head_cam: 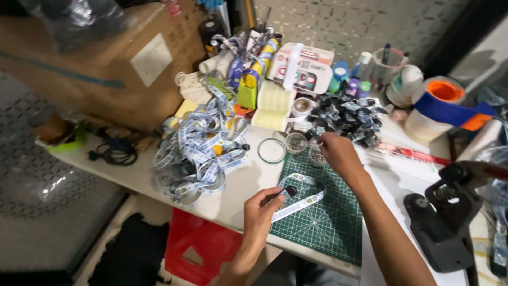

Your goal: The person repeatedly picks up lanyards and metal clips, inserts the clip into the lanyard end, and uses a manual press to secure the connection. Finished lanyards are placed aside on the table.

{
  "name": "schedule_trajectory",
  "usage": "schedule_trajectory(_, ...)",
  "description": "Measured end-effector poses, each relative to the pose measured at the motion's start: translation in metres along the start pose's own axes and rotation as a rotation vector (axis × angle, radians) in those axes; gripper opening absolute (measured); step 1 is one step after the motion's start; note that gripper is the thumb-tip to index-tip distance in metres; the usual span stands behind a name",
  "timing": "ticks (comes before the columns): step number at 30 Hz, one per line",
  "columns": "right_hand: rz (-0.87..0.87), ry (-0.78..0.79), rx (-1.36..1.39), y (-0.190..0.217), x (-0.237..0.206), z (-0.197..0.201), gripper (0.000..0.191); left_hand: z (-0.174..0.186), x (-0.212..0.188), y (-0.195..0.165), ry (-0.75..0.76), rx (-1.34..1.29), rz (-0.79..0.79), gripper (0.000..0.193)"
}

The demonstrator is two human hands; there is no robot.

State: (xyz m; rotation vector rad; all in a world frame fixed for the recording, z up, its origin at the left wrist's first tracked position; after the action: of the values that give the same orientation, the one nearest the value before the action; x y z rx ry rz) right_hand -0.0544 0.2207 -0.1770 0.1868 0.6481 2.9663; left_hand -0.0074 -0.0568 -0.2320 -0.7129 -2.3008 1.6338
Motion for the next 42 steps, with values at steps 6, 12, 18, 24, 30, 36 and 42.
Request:
schedule_trajectory(6, -0.112, 0.028, 0.928, -0.003, -0.062, 0.005, 0.007, -0.013, 0.005, -0.002, 0.017, 0.017, 0.003, 0.026)
schedule_trajectory(12, -0.283, 0.144, 1.277, 0.001, -0.154, -0.031, 0.017, -0.038, 0.017, 0.008, 0.091, 0.074, -0.021, 0.028)
schedule_trajectory(18, -0.501, 0.061, 1.361, -0.008, -0.206, -0.062, 0.021, -0.064, 0.018, 0.017, 0.155, 0.040, -0.022, 0.028)
schedule_trajectory(24, -0.456, 0.083, 1.438, 0.000, -0.209, -0.074, 0.025, -0.070, 0.008, 0.021, 0.155, 0.195, 0.035, 0.028)
schedule_trajectory(30, -0.408, -0.008, 1.293, 0.015, -0.202, -0.069, 0.022, -0.069, 0.000, 0.027, 0.175, 0.111, 0.030, 0.027)
schedule_trajectory(36, -0.347, -0.143, 1.150, 0.021, -0.201, -0.063, 0.019, -0.070, -0.004, 0.045, 0.235, 0.147, 0.074, 0.027)
schedule_trajectory(42, -0.340, -0.182, 1.061, 0.013, -0.205, -0.063, 0.014, -0.075, -0.003, 0.059, 0.316, 0.057, 0.080, 0.022)
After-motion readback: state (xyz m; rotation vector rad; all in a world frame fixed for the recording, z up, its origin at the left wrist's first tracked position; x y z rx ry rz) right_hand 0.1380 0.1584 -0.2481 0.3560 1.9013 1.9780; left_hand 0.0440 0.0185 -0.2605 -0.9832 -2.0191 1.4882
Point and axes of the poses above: each hand's wrist, its own x-axis towards the middle knuckle, its own z-axis out of the back of the hand, y = z × x, the point moved 6 cm from there along x, towards the middle knuckle, and after that the axes turned 12 degrees about y, right-handed, at the moved point
